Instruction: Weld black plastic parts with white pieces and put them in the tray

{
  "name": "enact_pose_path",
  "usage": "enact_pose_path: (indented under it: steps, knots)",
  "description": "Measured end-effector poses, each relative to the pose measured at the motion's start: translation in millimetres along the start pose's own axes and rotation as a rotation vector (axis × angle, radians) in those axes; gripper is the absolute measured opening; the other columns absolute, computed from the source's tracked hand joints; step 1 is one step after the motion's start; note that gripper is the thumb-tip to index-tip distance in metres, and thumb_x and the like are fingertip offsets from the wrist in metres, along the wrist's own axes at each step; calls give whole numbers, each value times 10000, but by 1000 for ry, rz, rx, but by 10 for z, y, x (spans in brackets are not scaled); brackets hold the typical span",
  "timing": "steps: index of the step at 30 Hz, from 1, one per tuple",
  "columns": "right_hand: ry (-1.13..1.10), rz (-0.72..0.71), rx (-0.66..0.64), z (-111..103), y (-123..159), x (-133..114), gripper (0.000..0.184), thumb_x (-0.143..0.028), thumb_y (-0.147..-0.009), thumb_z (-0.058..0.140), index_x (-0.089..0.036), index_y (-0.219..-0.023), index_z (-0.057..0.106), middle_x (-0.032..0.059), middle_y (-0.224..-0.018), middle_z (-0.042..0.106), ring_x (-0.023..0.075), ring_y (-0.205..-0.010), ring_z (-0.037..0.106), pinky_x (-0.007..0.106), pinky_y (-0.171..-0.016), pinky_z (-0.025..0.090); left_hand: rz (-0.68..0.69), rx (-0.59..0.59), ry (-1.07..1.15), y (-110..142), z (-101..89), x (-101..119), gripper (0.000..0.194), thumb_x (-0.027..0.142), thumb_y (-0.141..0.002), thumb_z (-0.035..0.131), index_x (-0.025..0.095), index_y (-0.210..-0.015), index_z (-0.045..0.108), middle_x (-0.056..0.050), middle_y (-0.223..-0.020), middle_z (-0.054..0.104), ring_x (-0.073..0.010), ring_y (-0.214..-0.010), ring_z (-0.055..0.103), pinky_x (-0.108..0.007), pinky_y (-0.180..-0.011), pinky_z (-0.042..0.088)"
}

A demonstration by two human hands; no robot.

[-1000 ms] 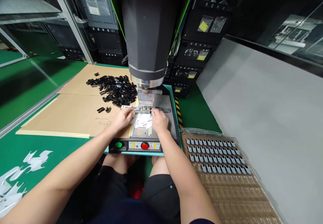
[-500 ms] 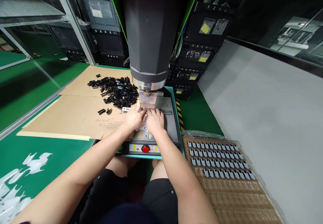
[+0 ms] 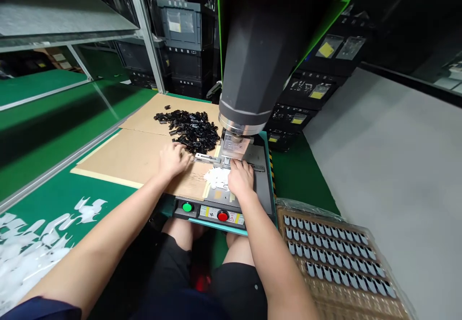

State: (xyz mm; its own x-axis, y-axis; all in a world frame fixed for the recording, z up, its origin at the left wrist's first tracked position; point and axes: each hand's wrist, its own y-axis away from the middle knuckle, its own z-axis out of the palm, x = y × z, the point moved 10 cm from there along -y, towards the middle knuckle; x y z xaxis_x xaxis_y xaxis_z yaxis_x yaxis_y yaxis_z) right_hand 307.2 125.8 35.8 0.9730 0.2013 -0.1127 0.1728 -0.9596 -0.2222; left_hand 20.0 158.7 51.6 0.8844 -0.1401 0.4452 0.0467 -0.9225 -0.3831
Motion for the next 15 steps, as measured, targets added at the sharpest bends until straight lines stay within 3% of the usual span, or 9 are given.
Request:
enact_pose_path:
  steps: [3,5,11,15]
  knots:
    - [10,5,13,-11,-7,-15,589,-217,-1000,434,-204,-1577,552,83,-1617,554,357,-1486,394,521,-1248,285,-114,-46,-65,12,-15,-528,458,550,-961,639,218,-1261,737,-217,-1362,635,-457,-1289,526,-642,-1068,431]
    - [20,10,17,-14,-3,-24,589,-214,-999,427,-201,-1574,554,79,-1618,554,351,-1478,402,512,-1246,288,-93,-102,-58,81,81,-585,398,505,-989,592,230,-1218,765,-198,-1272,677,-419,-1223,571,-592,-1054,455]
    - [36,32,1,32,-24,4,621,-201,-976,447,-235,-1589,538,69,-1622,551,341,-1474,415,503,-1235,298,114,-164,22,451,296,-58,381,462,-1013,579,222,-1238,771,-163,-1189,701,-346,-1148,614,-502,-1072,487]
    - [24,43,-10,10,-27,25,624,-195,-967,449,-249,-1580,550,54,-1625,548,333,-1471,416,493,-1231,305,177,-199,89,609,296,7,429,483,-965,670,206,-1285,739,-162,-1258,685,-345,-1216,617,-491,-1113,494]
